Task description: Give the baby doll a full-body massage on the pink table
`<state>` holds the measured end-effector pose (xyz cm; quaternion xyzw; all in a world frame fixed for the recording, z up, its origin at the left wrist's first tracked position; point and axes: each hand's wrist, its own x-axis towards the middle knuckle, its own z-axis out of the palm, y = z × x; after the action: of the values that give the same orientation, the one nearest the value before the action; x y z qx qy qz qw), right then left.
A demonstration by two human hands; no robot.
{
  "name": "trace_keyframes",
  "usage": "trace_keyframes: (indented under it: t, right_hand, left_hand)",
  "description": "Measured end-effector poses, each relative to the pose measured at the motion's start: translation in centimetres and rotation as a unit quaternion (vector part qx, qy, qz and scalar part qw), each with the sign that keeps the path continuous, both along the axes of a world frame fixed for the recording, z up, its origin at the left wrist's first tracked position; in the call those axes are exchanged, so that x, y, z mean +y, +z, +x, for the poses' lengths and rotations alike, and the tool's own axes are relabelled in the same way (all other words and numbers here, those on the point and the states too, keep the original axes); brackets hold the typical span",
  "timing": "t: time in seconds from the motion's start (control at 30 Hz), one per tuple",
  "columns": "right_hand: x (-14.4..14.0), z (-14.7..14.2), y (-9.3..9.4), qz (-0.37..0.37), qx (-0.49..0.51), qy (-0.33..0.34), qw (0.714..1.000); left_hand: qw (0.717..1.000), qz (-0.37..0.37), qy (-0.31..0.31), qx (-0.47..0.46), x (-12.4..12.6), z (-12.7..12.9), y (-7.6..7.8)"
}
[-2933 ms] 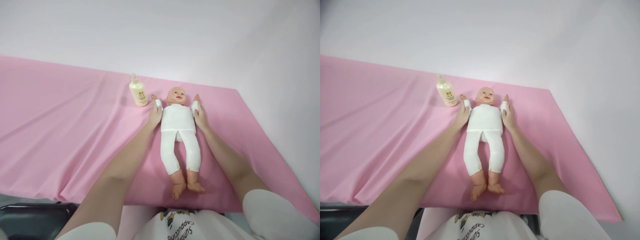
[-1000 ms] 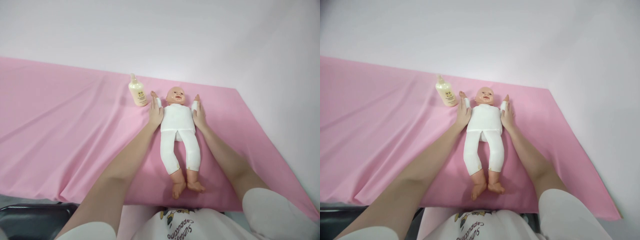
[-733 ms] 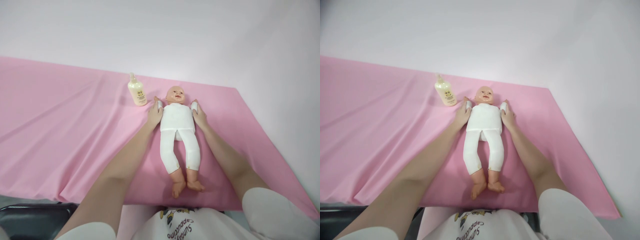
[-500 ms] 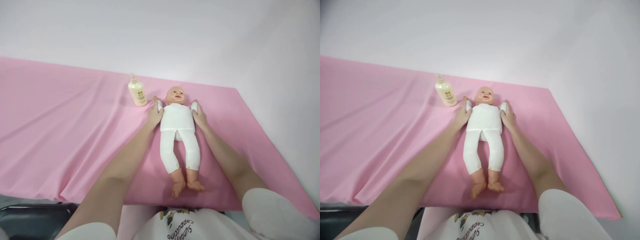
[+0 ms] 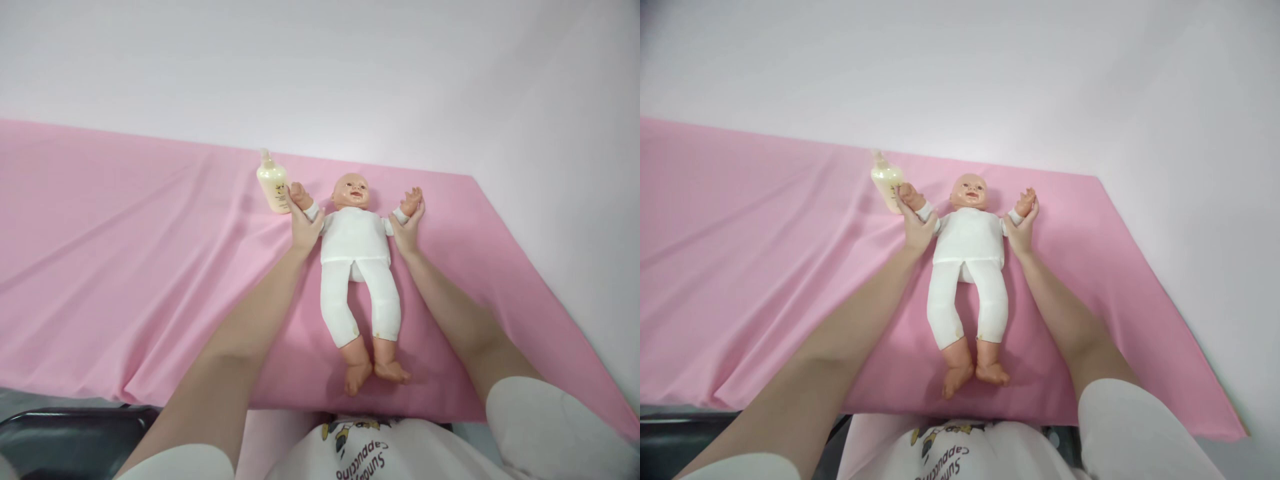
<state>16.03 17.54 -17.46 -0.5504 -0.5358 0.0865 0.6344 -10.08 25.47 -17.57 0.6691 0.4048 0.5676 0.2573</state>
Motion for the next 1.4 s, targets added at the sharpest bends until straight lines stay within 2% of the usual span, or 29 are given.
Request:
trace_keyframes:
  t: [0.13,0.23,0.37,0.53,0.67,0.83,0.93,1.13,1.23,1.4]
  right_hand:
    - [-0.3,-0.3,0.3,0.004,-0.063,-0.026,0.998]
    - [-0.5,-0.6,-0.1,0.003,-0.078,-0.010,0.997]
    - [-1.3,-1.0,-0.3,-0.014,-0.109,0.046,0.993]
    - [-2.0,-1.4,0.2,-0.009,-0.190,0.073,0.979]
    - [-1.5,-1.4,-0.1,-0.035,-0.200,0.054,0.978]
    - [0.0,-0.9,-1.5,-0.076,-0.168,-0.034,0.982]
    - [0.7,-0.4,-2.1,-0.096,-0.154,-0.060,0.982]
    - [1.5,0.3,-3.0,-0.187,-0.170,-0.069,0.965]
    - [1.7,0.5,-3.1,-0.187,-0.170,-0.062,0.966]
    - [1.4,0.9,-2.6,-0.192,-0.174,-0.056,0.964]
  left_hand:
    - [0.998,0.039,0.042,0.019,-0.6,0.1,0.2]
    - [0.996,0.042,0.008,0.075,-1.1,0.1,0.2]
    - [0.983,0.083,-0.063,0.152,-1.9,0.1,0.6]
    - [0.974,0.111,-0.069,0.184,-2.4,-0.1,1.1]
    - [0.976,0.092,-0.073,0.183,-2.1,0.1,1.1]
    - [0.986,0.062,-0.050,0.147,-1.3,0.3,0.6]
    - [0.990,0.038,-0.036,0.131,-0.6,0.1,-0.1]
    - [0.991,-0.026,-0.041,0.128,0.8,-0.2,-1.6]
    - [0.988,-0.056,-0.018,0.141,1.2,-0.4,-2.0]
    - [0.985,-0.060,0.001,0.164,1.4,-0.8,-2.1]
